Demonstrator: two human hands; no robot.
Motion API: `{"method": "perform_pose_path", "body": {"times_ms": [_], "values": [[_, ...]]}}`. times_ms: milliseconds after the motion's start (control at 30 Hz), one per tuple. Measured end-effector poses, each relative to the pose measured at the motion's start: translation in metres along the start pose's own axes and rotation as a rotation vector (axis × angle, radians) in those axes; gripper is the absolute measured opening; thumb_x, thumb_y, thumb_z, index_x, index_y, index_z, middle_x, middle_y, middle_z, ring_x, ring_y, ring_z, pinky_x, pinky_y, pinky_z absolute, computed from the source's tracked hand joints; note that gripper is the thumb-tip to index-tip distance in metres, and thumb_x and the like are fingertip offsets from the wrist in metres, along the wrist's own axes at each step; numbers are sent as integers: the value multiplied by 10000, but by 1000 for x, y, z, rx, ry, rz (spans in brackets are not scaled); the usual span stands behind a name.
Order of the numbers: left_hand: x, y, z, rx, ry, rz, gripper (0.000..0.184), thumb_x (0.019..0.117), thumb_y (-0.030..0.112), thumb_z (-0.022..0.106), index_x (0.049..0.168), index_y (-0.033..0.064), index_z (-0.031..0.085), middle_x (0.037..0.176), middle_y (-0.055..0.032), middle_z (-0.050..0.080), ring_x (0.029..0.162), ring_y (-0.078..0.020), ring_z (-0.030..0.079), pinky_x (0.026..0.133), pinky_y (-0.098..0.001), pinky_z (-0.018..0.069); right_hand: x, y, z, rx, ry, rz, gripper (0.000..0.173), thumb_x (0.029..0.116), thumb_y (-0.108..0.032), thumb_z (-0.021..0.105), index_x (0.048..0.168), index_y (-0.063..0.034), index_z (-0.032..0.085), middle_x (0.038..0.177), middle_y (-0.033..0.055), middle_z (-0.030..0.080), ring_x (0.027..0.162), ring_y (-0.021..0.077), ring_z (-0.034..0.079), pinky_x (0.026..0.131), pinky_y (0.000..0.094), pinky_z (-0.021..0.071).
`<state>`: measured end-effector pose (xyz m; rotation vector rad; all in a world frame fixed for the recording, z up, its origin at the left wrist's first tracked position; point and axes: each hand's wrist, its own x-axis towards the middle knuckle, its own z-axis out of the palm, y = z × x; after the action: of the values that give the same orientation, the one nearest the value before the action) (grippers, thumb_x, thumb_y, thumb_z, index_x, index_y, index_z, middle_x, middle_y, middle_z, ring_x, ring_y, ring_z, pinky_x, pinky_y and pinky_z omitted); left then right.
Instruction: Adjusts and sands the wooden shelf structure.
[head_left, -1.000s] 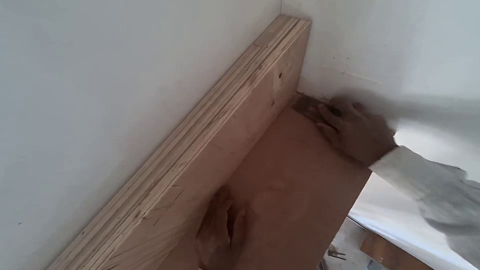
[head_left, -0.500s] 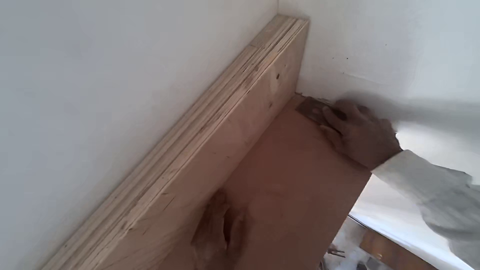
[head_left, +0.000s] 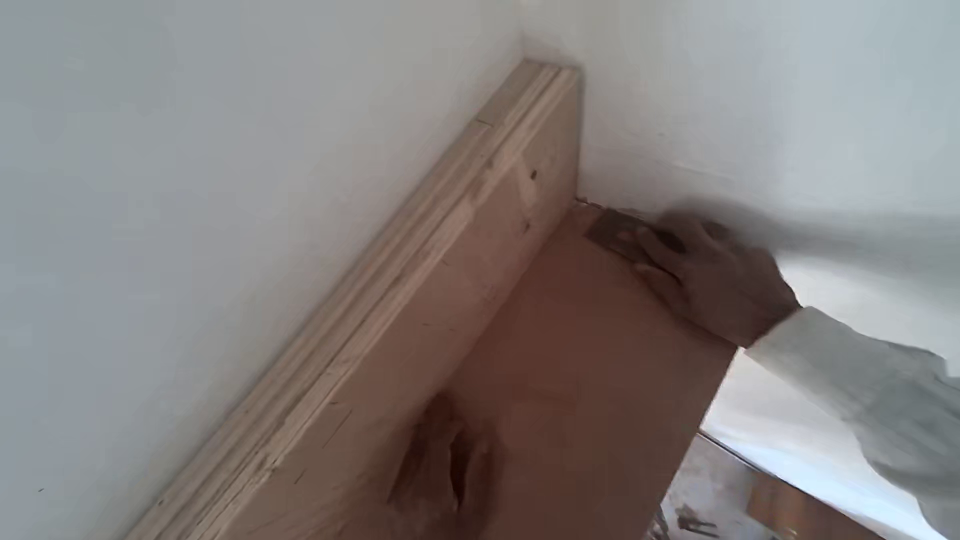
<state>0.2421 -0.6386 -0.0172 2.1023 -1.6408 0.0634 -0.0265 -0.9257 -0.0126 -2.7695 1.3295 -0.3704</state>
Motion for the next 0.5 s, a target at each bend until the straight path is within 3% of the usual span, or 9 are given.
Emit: {"method": "perform_pose_path", "body": {"times_ms": [67,167,233,333,433,500], "values": [[-2,0,2,-16,0,-2,503,1013,417,557,1118,-51,708,1295,-236,675,1188,-285,680,1004,-368,545,6,-6,9,34,38,26,506,1063,-427,462,1471,-146,563,1410,232,560,1149,514,601,799,669,516],[-4,3,6,-36,10,11,521,1018,428,542,1127,-55,704,1300,-236,672,1173,-274,691,983,-368,559,0,-1,11,-12,71,12,506,1062,-443,448,1439,-135,584,1371,227,572,1083,502,620,720,634,533],[0,3,3,-37,12,10,499,1010,405,565,1115,-62,707,1295,-243,673,1173,-278,688,996,-362,550,-4,-12,-9,43,36,15,475,1060,-366,506,1419,-69,602,1353,260,580,1090,521,619,761,648,524],[0,-2,3,5,13,13,482,1007,406,567,1101,-43,716,1298,-229,678,1178,-298,688,987,-380,554,9,-20,-2,58,74,29,457,1043,-332,541,1381,-35,623,1324,287,597,1049,542,636,770,671,525],[-5,3,6,-19,-7,11,503,1011,405,548,1096,-66,705,1297,-255,669,1191,-345,679,991,-423,554,4,-16,-6,72,-12,48,478,1063,-351,507,1429,-52,582,1378,276,556,1116,544,596,792,663,512],[0,2,3,-21,10,11,495,1003,396,557,1092,-68,707,1293,-261,666,1203,-329,670,1005,-398,546,-2,-17,-10,82,8,58,467,1061,-356,506,1434,-87,588,1377,261,563,1116,529,605,786,662,520]]}}
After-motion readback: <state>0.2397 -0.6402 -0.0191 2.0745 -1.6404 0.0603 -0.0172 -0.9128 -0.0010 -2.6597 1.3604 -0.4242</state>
